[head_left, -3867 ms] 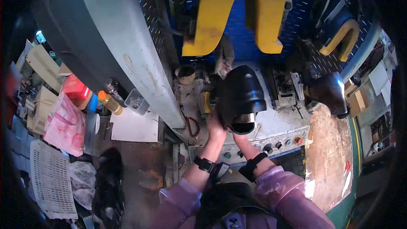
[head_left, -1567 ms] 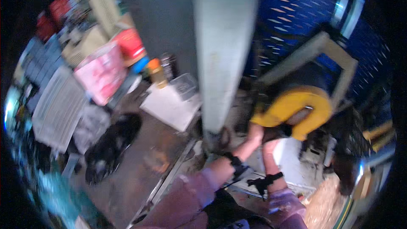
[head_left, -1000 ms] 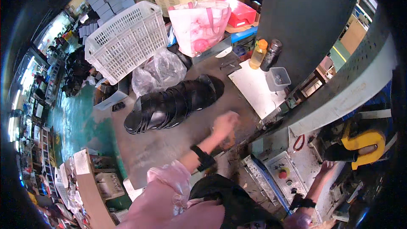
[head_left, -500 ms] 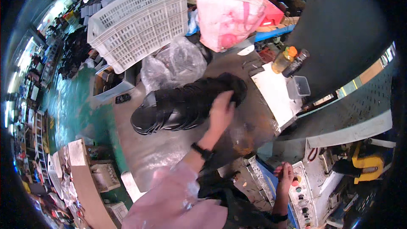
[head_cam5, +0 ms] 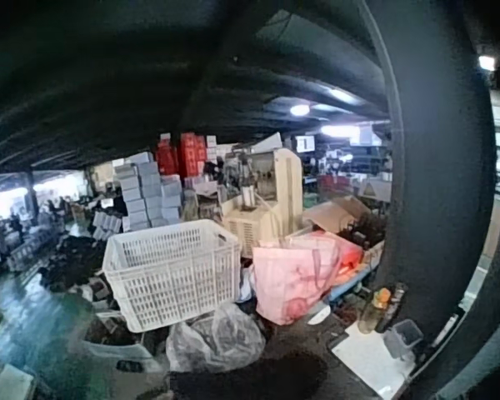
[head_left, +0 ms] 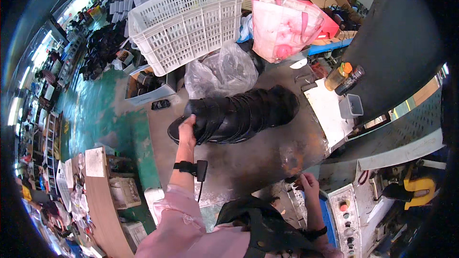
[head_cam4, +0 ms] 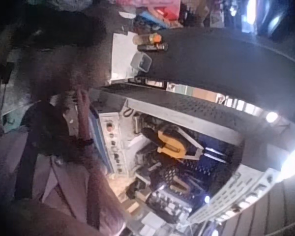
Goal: Shaping and inspecting shoe upper components using a industrial lasting machine.
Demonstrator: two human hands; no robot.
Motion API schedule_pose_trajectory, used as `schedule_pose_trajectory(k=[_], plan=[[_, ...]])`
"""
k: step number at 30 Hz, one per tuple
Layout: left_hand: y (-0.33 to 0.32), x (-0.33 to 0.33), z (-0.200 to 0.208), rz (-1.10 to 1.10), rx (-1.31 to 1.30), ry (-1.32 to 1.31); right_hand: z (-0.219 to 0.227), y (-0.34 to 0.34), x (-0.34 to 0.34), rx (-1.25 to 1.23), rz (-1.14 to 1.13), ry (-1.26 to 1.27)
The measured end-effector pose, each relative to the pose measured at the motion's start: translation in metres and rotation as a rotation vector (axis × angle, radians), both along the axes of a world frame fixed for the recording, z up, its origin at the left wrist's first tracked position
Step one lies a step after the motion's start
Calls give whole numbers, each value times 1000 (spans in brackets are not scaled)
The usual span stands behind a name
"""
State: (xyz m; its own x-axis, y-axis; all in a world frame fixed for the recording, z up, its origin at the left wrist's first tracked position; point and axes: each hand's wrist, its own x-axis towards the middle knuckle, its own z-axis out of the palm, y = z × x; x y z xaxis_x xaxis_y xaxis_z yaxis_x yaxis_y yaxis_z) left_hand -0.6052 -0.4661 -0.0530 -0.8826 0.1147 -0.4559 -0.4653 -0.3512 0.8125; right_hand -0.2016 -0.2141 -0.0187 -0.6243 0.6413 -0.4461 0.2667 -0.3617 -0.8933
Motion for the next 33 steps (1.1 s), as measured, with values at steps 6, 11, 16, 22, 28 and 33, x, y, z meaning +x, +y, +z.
schedule_pose_trajectory(k=[6, 11, 16, 22, 28, 33], plan=[[-16, 22, 116, 111, -682, 846, 29, -15, 1, 73, 20, -17], [39, 124, 210, -1081, -774, 1502, 109, -25, -5, 434, 100, 152], [124, 235, 194, -1673, -230, 1553, 175, -21, 35, 999, 641, 14], [182, 365, 189, -2087, 47, 1524, 150, -20, 189, 407, 664, -51], [239, 521, 169, -2805, 147, 1542, 143, -68, 313, 853, 267, -458], [236, 634, 161, -2352, 105, 2259, 133, -96, 402, 812, 3, -981]])
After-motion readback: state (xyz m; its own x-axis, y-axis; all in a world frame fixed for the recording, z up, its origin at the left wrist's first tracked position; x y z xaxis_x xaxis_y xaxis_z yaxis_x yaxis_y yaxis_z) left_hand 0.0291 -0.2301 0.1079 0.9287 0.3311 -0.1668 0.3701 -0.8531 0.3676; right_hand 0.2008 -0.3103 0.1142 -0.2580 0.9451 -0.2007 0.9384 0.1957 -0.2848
